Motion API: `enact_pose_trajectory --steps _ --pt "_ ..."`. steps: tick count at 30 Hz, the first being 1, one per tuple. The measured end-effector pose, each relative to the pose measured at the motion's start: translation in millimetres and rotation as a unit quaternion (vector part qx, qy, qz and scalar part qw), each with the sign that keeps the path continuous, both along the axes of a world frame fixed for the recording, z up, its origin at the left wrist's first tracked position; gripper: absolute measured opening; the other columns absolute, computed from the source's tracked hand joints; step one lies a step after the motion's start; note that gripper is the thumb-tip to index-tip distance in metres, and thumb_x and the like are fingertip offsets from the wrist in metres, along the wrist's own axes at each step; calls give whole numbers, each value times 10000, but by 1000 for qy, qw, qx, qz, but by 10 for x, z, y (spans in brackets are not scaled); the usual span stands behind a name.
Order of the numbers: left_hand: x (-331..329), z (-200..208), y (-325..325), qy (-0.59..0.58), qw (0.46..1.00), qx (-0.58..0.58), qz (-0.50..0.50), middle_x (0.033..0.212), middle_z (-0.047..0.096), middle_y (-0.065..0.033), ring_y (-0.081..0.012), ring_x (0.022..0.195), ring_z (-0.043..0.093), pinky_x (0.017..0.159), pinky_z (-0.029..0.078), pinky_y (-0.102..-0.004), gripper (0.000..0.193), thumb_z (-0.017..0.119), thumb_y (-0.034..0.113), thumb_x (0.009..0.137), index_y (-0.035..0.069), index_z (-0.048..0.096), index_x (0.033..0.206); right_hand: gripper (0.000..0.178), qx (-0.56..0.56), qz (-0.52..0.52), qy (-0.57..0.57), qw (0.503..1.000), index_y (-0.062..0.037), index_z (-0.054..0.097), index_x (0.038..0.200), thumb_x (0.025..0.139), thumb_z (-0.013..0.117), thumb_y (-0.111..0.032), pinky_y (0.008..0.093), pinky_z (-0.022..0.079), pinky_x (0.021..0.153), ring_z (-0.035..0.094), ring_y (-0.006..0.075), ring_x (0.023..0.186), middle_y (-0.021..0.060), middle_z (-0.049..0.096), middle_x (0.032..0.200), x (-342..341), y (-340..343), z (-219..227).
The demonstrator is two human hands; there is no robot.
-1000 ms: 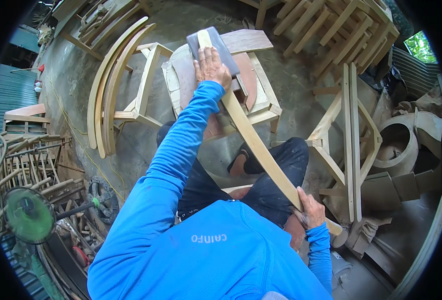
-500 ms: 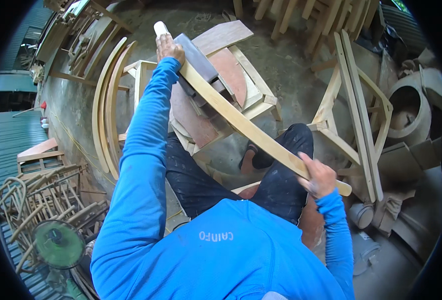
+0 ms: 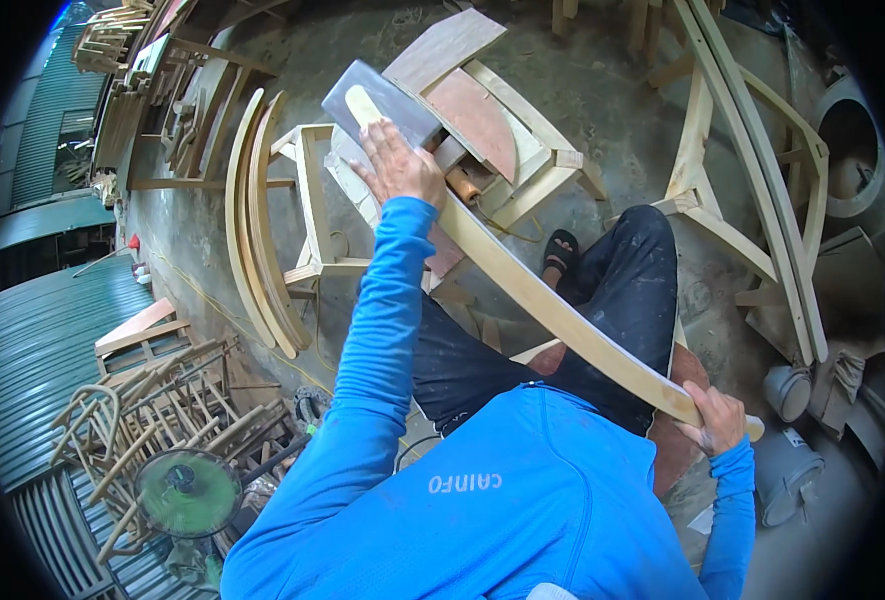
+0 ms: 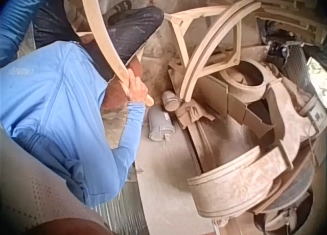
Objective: Sanding curved and straight wooden chair components using a belt sander.
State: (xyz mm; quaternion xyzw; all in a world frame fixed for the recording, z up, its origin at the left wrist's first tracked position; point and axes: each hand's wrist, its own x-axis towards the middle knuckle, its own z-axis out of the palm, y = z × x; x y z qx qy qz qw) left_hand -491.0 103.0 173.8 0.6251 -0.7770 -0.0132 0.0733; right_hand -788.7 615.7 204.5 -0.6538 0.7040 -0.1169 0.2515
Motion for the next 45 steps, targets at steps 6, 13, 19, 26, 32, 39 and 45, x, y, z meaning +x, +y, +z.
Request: enact_pose_trajectory --steps 6,13,19,26,32,39,45 --pt "271 -91 -1092 27 999 -46 -9 1660 260 -194 -355 1564 176 1253 118 -578 723 468 268 937 -6 285 1581 772 -95 53 -18 994 -193 619 1358 624 856 -176 411 512 611 625 300 699 94 603 874 115 -980 31" --pt "496 -242 -2504 86 989 -103 -68 1635 321 -191 -353 1537 252 1228 217 -589 653 418 293 956 2 387 1539 790 -96 62 22 993 -282 608 1410 667 848 -158 396 497 582 594 273 670 77 534 833 547 -2001 58" --pt "647 -215 -3608 20 988 -131 -81 1608 374 -196 -387 1503 320 1205 287 -569 635 426 316 954 12 435 1511 794 -88 39 17 995 -321 514 1498 772 814 -206 386 538 596 613 262 651 87 504 810 993 -2720 52" --pt "552 -212 -3299 28 994 -92 -43 1620 333 -219 -395 1536 239 1231 247 -536 714 460 322 924 -42 365 1531 725 -84 4 26 996 -392 431 1533 888 739 -272 421 565 587 665 296 653 117 528 833 1331 -3566 89" --pt "283 -144 -2382 69 996 -64 -12 1646 271 -225 -400 1554 184 1251 182 -548 748 488 332 935 -25 304 1566 616 -118 -19 24 993 -404 424 1522 954 658 -353 485 588 644 687 371 695 171 594 910 1414 -3992 -6" --pt "135 -150 -737 42 998 -44 13 1646 253 -233 -413 1546 187 1247 176 -561 753 489 314 933 -28 279 1571 791 -89 50 -26 994 -341 387 1553 851 722 -199 472 581 623 681 357 699 142 576 893 1059 -2667 8" --pt "-191 -13 352 40 998 -15 49 1673 211 -211 -390 1564 155 1243 118 -604 759 463 269 934 -8 222 1598 853 -72 23 -41 996 -207 481 1512 733 829 -219 424 550 623 657 314 692 102 575 861 494 -977 -16"
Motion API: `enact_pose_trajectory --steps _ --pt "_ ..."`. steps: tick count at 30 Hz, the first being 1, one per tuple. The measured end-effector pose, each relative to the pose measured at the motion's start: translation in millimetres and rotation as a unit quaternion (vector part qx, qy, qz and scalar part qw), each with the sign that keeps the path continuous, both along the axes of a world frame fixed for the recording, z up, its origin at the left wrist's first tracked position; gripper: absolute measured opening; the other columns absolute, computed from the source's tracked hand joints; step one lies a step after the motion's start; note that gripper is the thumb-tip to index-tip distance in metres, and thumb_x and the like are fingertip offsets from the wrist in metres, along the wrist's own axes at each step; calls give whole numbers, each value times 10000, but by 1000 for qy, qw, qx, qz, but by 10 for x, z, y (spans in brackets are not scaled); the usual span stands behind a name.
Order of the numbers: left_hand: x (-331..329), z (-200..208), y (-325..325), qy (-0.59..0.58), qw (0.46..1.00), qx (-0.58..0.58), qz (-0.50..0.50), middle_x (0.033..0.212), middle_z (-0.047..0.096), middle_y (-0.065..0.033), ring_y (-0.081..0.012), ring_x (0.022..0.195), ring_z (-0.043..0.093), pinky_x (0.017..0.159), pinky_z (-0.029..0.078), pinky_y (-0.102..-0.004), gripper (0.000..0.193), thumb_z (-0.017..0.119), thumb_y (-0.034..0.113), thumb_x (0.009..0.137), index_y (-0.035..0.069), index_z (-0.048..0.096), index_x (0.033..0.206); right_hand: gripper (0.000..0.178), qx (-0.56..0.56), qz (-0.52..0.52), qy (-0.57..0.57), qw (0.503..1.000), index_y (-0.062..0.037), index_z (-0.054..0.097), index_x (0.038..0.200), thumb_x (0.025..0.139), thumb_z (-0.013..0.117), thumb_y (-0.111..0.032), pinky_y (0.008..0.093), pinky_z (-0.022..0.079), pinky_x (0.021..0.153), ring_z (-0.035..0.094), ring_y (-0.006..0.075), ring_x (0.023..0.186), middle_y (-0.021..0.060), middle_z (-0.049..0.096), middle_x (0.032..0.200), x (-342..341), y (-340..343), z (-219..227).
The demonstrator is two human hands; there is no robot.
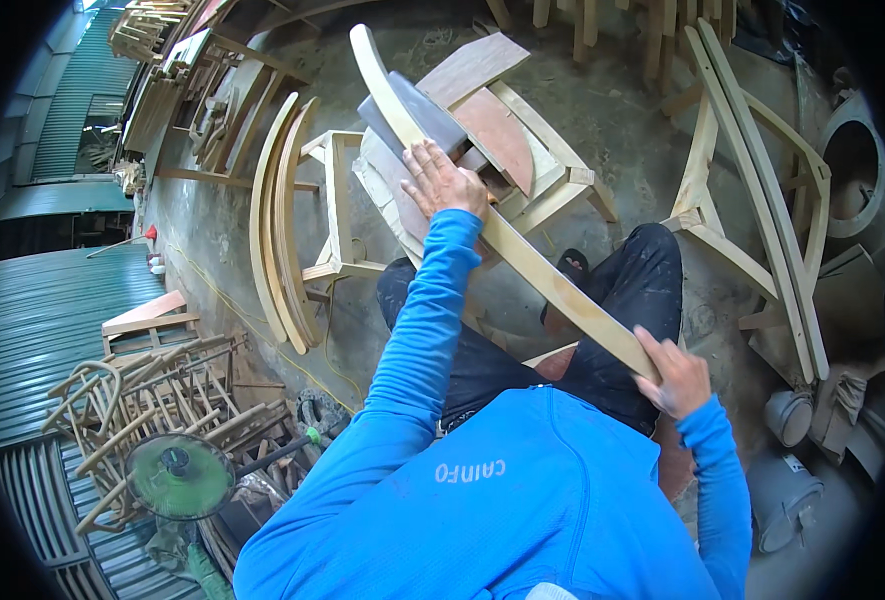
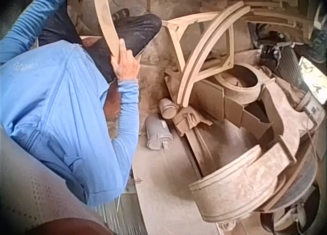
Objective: Sanding curved and straight wooden chair components using a belt sander.
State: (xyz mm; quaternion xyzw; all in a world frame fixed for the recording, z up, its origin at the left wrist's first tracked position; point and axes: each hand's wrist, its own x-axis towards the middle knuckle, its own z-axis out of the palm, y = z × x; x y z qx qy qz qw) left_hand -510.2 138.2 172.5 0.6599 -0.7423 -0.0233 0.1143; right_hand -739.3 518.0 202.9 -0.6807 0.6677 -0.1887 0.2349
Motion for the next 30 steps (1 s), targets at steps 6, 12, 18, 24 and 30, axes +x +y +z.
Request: enact_pose_trajectory --steps 6,12,18,24,30 --pt "-67 12 -411 21 999 -2 26 1680 220 -178 -335 1583 115 1249 62 -600 745 487 228 916 -5 269 1589 744 -62 -42 -12 997 -167 597 1411 711 849 -203 407 531 671 640 277 766 81 617 916 73 -249 4" --pt "275 -33 -1430 34 999 -29 19 1669 241 -204 -359 1572 149 1259 79 -565 745 480 244 912 -21 285 1581 557 -196 33 44 979 -183 680 1288 749 820 -206 369 466 753 602 250 942 62 620 1092 256 -1276 -15" --pt "721 -229 -2637 77 991 -78 -71 1638 281 -252 -411 1543 204 1264 162 -500 732 455 294 915 -53 334 1547 468 -242 54 117 962 -154 674 1292 824 676 -159 353 446 728 569 230 900 83 585 1064 687 -2125 -48" --pt "981 -514 -3868 -22 975 -159 -153 1554 401 -301 -411 1489 316 1268 177 -434 680 458 323 932 -115 443 1452 522 -243 57 150 957 -163 660 1348 827 637 -139 359 438 735 563 228 907 82 578 1071 1021 -2869 -98" --pt "1574 -665 -5004 -345 876 -249 -228 1308 592 -285 -477 1249 512 1099 359 -626 476 592 212 834 4 613 1262 507 -271 53 165 947 -187 662 1345 840 628 -150 368 414 753 554 226 883 62 562 1032 1317 -3629 -107"
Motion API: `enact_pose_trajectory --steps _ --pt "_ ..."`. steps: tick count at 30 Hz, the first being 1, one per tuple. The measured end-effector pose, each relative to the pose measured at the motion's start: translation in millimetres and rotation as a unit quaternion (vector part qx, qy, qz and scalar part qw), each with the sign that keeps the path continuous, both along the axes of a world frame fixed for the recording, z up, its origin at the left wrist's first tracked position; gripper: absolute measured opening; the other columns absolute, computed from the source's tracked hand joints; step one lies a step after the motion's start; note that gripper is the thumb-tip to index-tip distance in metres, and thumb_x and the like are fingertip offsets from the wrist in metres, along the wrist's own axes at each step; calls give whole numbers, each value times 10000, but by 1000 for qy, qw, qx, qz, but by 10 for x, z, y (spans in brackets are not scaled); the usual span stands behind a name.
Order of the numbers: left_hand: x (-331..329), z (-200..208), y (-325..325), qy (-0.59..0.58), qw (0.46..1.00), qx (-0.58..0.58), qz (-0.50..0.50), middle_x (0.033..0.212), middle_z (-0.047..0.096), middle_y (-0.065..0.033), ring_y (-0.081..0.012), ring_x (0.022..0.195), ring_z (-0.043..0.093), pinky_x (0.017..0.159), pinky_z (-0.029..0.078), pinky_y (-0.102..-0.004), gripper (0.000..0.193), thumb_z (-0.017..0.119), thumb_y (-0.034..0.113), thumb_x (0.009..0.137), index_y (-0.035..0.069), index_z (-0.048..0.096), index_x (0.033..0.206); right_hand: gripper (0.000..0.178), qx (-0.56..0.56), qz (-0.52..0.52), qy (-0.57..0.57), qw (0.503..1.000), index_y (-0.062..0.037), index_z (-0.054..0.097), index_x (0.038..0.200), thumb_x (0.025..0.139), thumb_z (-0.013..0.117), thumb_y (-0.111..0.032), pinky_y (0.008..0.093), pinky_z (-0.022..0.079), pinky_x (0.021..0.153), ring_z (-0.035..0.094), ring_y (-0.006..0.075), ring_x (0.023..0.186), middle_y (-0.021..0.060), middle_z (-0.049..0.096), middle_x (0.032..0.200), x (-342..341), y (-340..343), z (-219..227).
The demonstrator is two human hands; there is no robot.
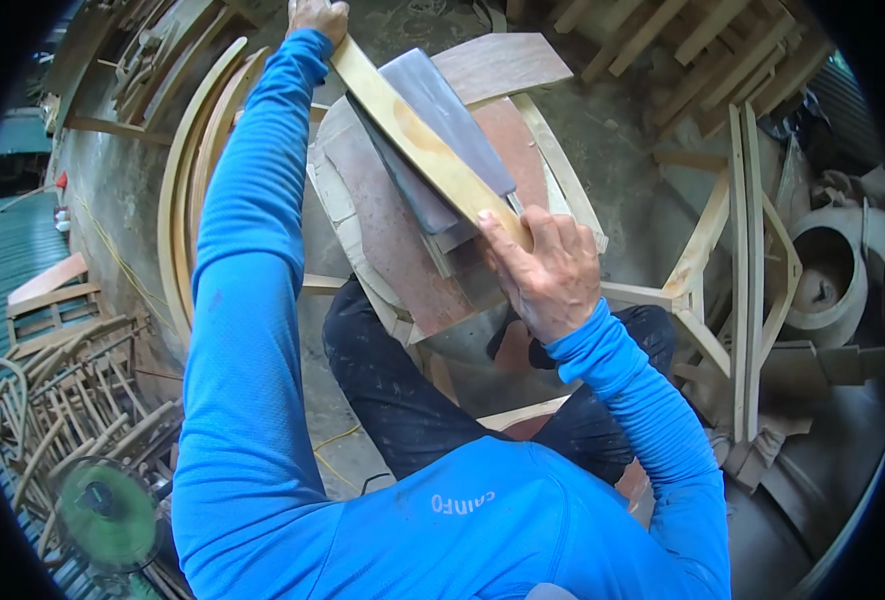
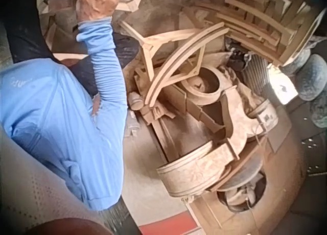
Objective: Sanding curved and straight wooden chair components using a belt sander.
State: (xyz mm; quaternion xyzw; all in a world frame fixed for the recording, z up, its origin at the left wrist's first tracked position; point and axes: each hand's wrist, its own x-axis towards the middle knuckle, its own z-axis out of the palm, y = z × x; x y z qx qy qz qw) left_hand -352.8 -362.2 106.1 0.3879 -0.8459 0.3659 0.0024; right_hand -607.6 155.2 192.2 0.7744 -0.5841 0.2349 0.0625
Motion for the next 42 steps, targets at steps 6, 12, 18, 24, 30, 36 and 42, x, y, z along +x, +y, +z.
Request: enact_pose_trajectory --steps 6,12,18,24,30,36,42 --pt "-157 41 -500 328 939 101 -32 1070 636 -323 -483 1036 590 976 465 -539 260 562 165 791 -42 708 849 453 -12 -21 25 999 -222 706 1290 839 747 -192 378 410 745 551 232 869 59 546 978 267 -716 -72" --pt "396 144 -1082 389 918 74 35 1134 663 -311 -457 1090 618 997 493 -478 398 550 197 806 -39 697 1090 430 -52 -2 -1 999 -240 702 1301 873 734 -240 377 400 769 542 233 921 52 539 985 399 -1163 -10" --pt "-392 -185 -330 466 858 186 107 1254 621 -309 -455 1205 565 1063 474 -430 537 560 205 814 -35 626 1289 414 14 -26 22 999 -261 688 1310 896 685 -246 393 404 769 519 247 883 61 509 945 11 -859 -61" --pt "-519 38 643 364 922 113 64 1474 478 -314 -420 1425 411 1243 224 -489 640 520 278 887 -9 505 1459 509 38 -19 -23 999 -253 652 1363 863 731 -206 403 437 750 522 269 881 70 493 942 -150 78 -43" --pt "-829 382 2540 392 894 173 134 1619 351 -201 -437 1528 236 1237 181 -603 676 531 287 882 141 454 1538 615 84 27 -77 993 -215 634 1380 791 782 -114 402 474 710 537 284 817 100 484 903 -435 1531 85" --pt "-1470 577 4673 406 876 226 134 1646 238 -270 -405 1566 133 1233 44 -648 847 610 353 845 13 335 1569 596 116 9 -57 992 -193 671 1332 762 789 -64 407 475 688 542 292 820 106 506 933 -775 2905 186" --pt "-1559 672 5458 396 861 270 169 1676 149 -253 -383 1582 39 1219 5 -669 877 561 408 896 11 233 1606 570 104 1 -38 994 -172 685 1311 760 786 -65 404 474 683 546 293 815 107 522 921 -663 3004 230"
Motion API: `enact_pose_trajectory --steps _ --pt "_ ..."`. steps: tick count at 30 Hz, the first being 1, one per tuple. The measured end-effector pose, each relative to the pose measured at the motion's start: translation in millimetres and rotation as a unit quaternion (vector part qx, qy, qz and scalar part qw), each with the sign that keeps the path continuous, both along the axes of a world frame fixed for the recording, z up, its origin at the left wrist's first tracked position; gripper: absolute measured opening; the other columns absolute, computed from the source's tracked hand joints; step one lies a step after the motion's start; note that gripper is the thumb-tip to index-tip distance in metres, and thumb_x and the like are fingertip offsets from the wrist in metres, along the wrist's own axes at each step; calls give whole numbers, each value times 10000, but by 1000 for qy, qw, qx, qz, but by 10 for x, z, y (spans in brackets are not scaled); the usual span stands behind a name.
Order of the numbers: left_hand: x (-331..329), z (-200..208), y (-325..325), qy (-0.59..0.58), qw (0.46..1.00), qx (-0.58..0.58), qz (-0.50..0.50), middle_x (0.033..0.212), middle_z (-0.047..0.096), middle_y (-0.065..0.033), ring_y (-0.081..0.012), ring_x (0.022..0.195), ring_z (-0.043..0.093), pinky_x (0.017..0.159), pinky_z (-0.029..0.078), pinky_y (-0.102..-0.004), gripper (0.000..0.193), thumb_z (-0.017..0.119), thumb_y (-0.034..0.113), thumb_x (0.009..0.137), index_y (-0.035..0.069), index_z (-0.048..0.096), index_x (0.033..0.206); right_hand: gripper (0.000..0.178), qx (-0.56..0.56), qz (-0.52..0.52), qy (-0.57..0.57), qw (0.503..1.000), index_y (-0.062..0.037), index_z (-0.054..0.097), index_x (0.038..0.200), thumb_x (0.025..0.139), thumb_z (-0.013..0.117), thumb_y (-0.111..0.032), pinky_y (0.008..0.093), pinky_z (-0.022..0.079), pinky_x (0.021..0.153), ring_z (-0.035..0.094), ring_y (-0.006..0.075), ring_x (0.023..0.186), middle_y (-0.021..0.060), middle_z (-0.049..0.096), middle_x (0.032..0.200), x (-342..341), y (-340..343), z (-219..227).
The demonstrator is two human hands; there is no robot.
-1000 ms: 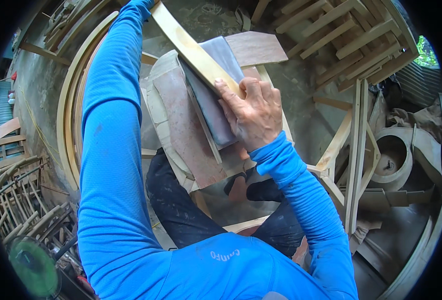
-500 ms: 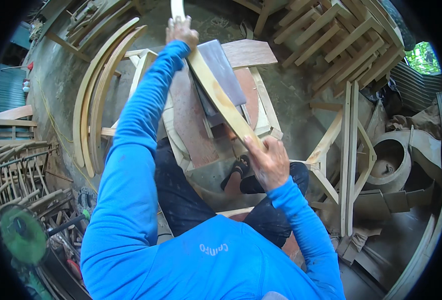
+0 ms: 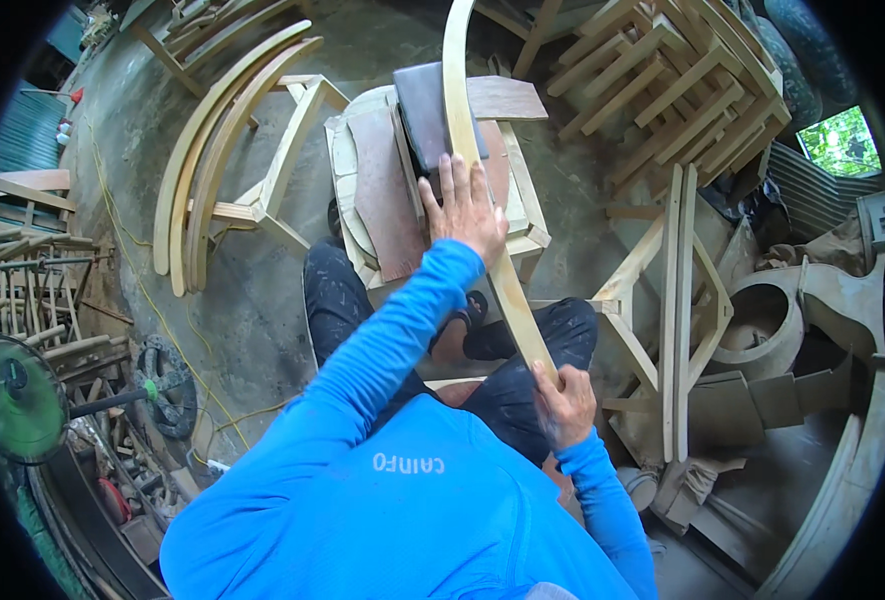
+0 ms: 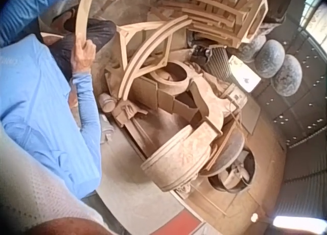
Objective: Sanding curved and straight wooden chair components using a belt sander.
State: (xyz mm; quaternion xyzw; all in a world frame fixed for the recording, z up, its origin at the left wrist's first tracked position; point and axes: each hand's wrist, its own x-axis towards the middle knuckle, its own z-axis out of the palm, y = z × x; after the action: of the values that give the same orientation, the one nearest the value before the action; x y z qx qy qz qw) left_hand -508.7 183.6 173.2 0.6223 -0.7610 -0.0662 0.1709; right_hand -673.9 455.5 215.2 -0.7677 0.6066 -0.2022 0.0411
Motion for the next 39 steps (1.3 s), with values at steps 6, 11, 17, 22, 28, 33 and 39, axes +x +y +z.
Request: enact_pose_trajectory --steps 6,11,17,22,28,33,39 --pt "184 -19 -1067 -32 999 1 -1 1687 169 -204 -350 1587 56 1234 4 -638 828 499 421 921 48 240 1613 540 -48 4 13 999 -181 686 1307 780 771 -104 401 458 675 533 281 796 95 500 883 287 -916 -143" --pt "517 -39 -2013 -18 1000 -1 1 1690 175 -182 -330 1587 81 1247 15 -610 811 481 443 928 67 256 1611 508 -64 9 29 997 -196 684 1314 813 759 -161 399 442 688 530 273 811 87 497 883 596 -1748 -103" --pt "662 -97 -2960 -14 998 -40 -50 1692 163 -194 -339 1584 92 1257 50 -584 869 533 471 889 93 249 1618 446 -122 -18 41 991 -218 703 1291 847 750 -218 410 422 683 531 272 830 82 494 892 902 -2527 -190" --pt "1011 -364 -3657 86 971 -177 -138 1633 256 -270 -415 1549 177 1225 175 -630 871 545 495 894 -48 320 1536 491 -104 -24 85 991 -239 708 1314 831 784 -191 391 429 702 544 261 832 78 498 904 1132 -3150 -162" --pt "1093 -63 -4323 53 998 -7 -37 1664 214 -231 -377 1565 140 1242 159 -598 893 565 493 870 -2 301 1565 438 -161 -5 121 979 -240 726 1287 851 760 -208 385 434 710 545 245 836 67 490 899 1216 -3859 -220" --pt "1551 320 -4493 185 969 147 -67 1679 201 -197 -363 1570 128 1251 150 -575 1026 659 524 796 55 230 1602 367 -153 4 115 981 -247 725 1227 860 734 -252 418 448 723 555 280 884 95 528 929 1312 -4384 -276" --pt "1379 273 -4634 166 985 47 26 1567 381 -188 -352 1494 305 1195 300 -567 954 732 443 760 63 330 1537 379 -145 17 73 987 -244 714 1271 893 717 -252 433 441 746 550 295 888 113 523 924 1308 -4690 -369"
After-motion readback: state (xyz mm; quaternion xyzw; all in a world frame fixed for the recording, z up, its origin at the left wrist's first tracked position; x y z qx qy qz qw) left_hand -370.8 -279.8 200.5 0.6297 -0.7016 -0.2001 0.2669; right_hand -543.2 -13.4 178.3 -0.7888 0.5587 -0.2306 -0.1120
